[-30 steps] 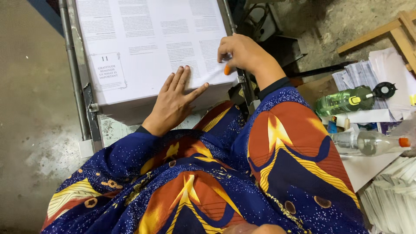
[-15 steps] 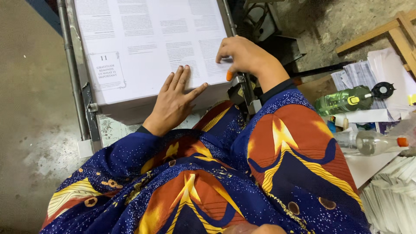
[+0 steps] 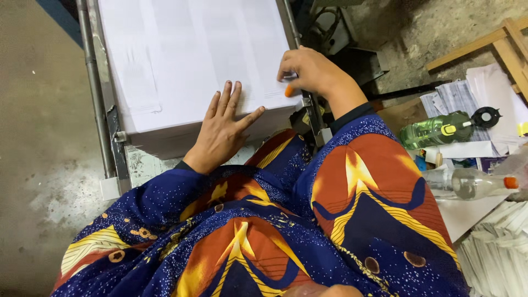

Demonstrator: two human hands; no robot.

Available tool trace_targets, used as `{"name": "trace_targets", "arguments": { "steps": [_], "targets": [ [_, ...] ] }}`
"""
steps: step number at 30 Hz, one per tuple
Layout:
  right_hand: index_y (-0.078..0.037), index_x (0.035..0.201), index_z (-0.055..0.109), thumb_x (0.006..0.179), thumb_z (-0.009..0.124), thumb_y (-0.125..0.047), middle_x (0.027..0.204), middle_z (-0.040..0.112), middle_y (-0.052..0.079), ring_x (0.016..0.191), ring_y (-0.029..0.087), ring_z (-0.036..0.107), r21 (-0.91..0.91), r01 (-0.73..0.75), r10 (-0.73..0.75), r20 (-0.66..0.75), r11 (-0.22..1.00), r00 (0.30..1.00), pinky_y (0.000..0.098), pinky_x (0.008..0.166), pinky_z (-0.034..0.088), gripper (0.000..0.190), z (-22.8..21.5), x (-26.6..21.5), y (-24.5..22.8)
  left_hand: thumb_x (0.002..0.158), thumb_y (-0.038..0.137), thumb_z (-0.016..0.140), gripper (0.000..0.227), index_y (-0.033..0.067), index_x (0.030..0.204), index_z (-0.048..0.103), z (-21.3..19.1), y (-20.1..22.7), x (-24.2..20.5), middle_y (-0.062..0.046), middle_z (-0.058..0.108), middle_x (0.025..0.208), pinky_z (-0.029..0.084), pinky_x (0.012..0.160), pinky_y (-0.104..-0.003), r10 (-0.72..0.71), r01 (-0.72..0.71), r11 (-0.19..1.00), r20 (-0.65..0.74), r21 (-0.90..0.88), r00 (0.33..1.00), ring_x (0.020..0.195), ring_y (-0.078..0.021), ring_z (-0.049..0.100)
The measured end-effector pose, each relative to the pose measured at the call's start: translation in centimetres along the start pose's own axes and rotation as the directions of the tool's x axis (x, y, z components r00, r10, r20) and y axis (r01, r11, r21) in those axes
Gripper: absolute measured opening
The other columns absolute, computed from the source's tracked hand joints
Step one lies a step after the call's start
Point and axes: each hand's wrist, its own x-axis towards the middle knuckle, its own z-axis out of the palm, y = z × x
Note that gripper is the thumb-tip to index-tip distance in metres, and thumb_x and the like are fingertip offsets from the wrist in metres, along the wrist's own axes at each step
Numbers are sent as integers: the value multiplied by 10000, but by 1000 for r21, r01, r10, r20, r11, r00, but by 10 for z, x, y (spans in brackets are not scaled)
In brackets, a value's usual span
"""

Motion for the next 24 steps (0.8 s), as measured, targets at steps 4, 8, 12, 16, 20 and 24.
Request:
{"name": "trace_targets", "arguments": {
  "steps": [4,8,12,16,20,24],
  "targets": [
    [-205,1145,771,581,985,-288,1113,626,3,1068,238,608,-36,5,-3,40,999,999,547,1188,230,608,0,-3,-1,931,115,689,757,304,1613,421,8,-2,-2,-342,277,1644,248,1255,-557,-12,12,1000,19,-9,1000,1550,-494,251],
    [-231,1066,747,490,999,-315,1018,589,-21,987,206,588,-68,61,-62,-5,996,998,462,1087,292,635,10,7,13,888,139,681,764,308,1596,448,5,-3,-1,-354,312,1622,316,1215,-528,2,-2,1000,14,28,1000,1532,-486,306],
    [-181,828,754,561,986,-219,890,641,-30,827,198,587,-2,97,-96,-81,995,992,427,943,376,356,5,6,8,996,164,619,733,323,1650,329,0,-4,-2,-356,274,1643,290,1236,-528,13,-13,1000,49,0,999,1554,-489,270],
    [-186,869,776,739,897,-143,929,661,-34,856,211,593,-27,103,-105,-98,994,990,458,1037,360,183,8,7,10,859,138,713,834,310,1614,404,7,-5,-2,-352,301,1626,321,1222,-544,12,-12,1000,21,25,1000,1529,-499,313],
    [-182,978,787,714,906,-214,1017,657,-16,919,230,648,-16,95,-96,-59,995,994,562,1164,268,291,6,2,11,925,205,726,732,293,1598,452,3,0,0,-364,262,1633,268,1249,-561,2,-1,999,-6,35,1000,1539,-519,254],
    [-194,1123,777,575,980,-268,1134,628,-5,1106,230,599,-17,31,-31,21,999,999,544,1210,213,589,-1,-6,-1,933,144,690,743,303,1612,432,6,-1,-2,-340,302,1634,297,1234,-528,-10,10,1000,6,26,1000,1542,-472,298]
  ]
}}
